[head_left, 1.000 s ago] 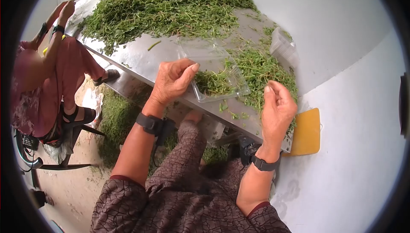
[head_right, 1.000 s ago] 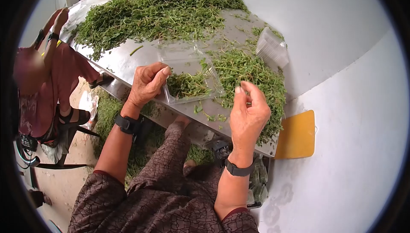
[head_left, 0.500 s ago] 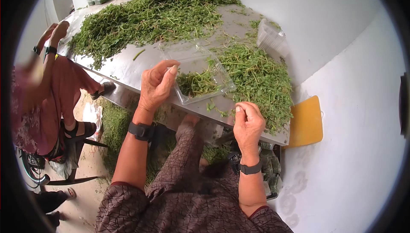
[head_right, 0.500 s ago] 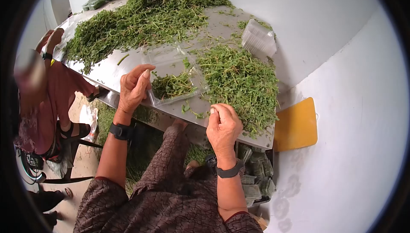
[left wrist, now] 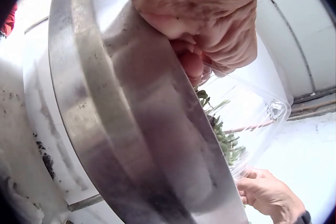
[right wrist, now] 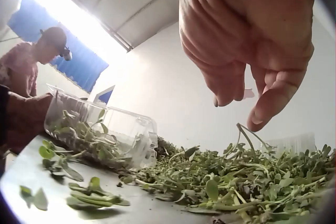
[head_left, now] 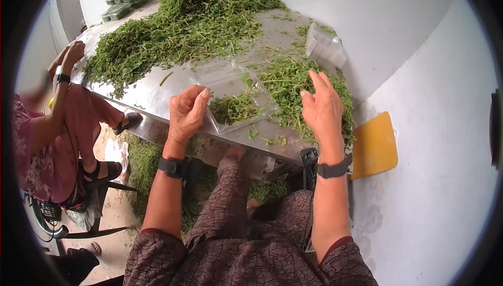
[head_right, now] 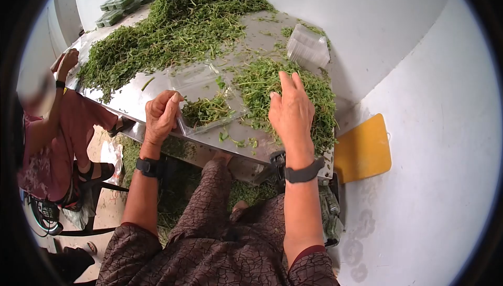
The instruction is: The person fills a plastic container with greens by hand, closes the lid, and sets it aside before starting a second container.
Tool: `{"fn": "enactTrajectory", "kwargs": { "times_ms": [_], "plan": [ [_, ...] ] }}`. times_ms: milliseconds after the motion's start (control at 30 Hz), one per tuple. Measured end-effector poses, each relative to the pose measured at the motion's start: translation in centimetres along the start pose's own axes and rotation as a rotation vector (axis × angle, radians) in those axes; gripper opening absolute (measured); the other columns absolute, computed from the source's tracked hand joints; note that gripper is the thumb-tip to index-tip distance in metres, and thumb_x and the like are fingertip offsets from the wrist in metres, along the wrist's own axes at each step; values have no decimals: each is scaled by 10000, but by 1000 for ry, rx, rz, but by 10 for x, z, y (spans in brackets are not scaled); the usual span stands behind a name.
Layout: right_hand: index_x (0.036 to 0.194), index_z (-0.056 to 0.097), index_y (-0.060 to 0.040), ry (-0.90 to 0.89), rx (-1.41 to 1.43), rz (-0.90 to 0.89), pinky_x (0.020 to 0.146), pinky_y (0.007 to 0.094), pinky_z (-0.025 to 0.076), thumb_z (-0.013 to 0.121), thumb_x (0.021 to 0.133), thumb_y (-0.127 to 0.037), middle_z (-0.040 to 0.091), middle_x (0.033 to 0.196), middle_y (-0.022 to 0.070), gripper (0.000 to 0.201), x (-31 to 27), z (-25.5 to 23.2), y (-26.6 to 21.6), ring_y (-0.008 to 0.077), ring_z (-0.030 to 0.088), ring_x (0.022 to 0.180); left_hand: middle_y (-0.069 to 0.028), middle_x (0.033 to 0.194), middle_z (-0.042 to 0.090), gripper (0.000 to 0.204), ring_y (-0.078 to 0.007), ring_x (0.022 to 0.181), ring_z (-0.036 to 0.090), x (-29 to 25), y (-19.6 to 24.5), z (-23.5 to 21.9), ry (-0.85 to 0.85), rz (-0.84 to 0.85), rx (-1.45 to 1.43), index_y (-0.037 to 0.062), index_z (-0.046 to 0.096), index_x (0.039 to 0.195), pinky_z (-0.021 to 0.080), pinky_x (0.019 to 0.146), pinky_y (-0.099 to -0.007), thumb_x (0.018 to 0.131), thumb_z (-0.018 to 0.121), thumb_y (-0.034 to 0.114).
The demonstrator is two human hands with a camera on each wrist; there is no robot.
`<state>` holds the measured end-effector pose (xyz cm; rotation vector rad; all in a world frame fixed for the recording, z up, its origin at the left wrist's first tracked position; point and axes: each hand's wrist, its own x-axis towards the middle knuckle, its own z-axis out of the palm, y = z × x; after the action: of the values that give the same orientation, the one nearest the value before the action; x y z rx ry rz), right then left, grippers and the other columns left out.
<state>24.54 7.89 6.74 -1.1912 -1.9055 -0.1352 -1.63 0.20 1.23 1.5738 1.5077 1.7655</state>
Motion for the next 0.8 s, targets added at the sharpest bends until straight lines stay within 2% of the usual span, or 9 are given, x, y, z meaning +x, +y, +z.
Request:
{"fn": "enactTrajectory", "kwargs": {
  "times_ms": [67, 133, 267, 300, 333, 400, 433, 600, 800],
  "plan": [
    [1108, 631, -6, -3, -49, -59, 743, 447, 516, 653, 794, -53, 666, 960, 226, 318, 10, 7, 4, 375, 660, 844, 7, 519, 517, 275, -41, 385, 418, 2, -2, 0, 5, -6, 2, 7, 648, 860, 330, 400, -210, 960, 557, 246],
    [1062, 664, -16, -259, -146, 16, 736, 441, 519, 652, 789, -52, 671, 875, 222, 276, 15, 8, 5, 370, 662, 840, 9, 517, 513, 270, -41, 388, 417, 2, -5, 0, 2, 33, 25, 7, 648, 858, 332, 403, -211, 964, 551, 236],
    [935, 704, -18, -58, -65, 130, 663, 425, 519, 645, 784, -53, 643, 740, 223, 166, 18, -2, 15, 358, 640, 663, 4, 515, 509, 241, -43, 394, 421, 2, -1, 0, -1, 37, 42, 2, 644, 856, 339, 406, -214, 956, 550, 200],
    [934, 693, 15, -19, 178, 251, 562, 346, 507, 643, 804, -48, 667, 725, 174, 153, 18, -8, 15, 254, 607, 557, 4, 515, 509, 241, -43, 394, 421, 2, -1, 0, 1, 32, 37, 2, 644, 856, 339, 406, -214, 956, 550, 200],
    [934, 693, 15, -21, 171, 254, 562, 346, 507, 643, 804, -48, 667, 725, 174, 153, 14, -14, 13, 254, 607, 557, 1, 519, 511, 235, -43, 396, 424, 2, -1, 0, 9, 46, 44, 2, 643, 856, 342, 406, -214, 954, 549, 194],
    [920, 678, 56, 107, 724, 623, 503, 243, 470, 643, 835, -53, 666, 723, 108, 142, 6, -30, 5, 135, 575, 539, -1, 522, 514, 229, -43, 398, 427, 3, 0, 2, 16, 65, 40, 2, 643, 856, 345, 407, -213, 952, 548, 187],
    [934, 661, 76, 101, 831, 651, 485, 197, 454, 634, 866, -60, 656, 760, 79, 154, -1, -33, 6, 84, 582, 585, -2, 526, 516, 228, -43, 397, 428, 3, 1, 2, 18, 59, 27, 2, 643, 857, 347, 406, -213, 952, 548, 187],
    [986, 645, 64, 182, 1052, 721, 496, 217, 478, 629, 878, -52, 657, 801, 93, 159, -10, -41, 2, 99, 591, 615, -1, 533, 516, 221, -44, 386, 427, 2, 1, 1, 18, 70, 44, 10, 649, 870, 343, 394, -217, 951, 548, 190],
    [1022, 642, 43, 266, 1274, 498, 529, 215, 495, 626, 903, -87, 661, 816, 100, 177, 3, -59, -46, 96, 592, 642, -12, 545, 532, 203, -62, 495, 484, 2, 9, 0, 11, -64, 33, -2, 651, 828, 401, 478, -244, 913, 591, 172]
  ]
}}
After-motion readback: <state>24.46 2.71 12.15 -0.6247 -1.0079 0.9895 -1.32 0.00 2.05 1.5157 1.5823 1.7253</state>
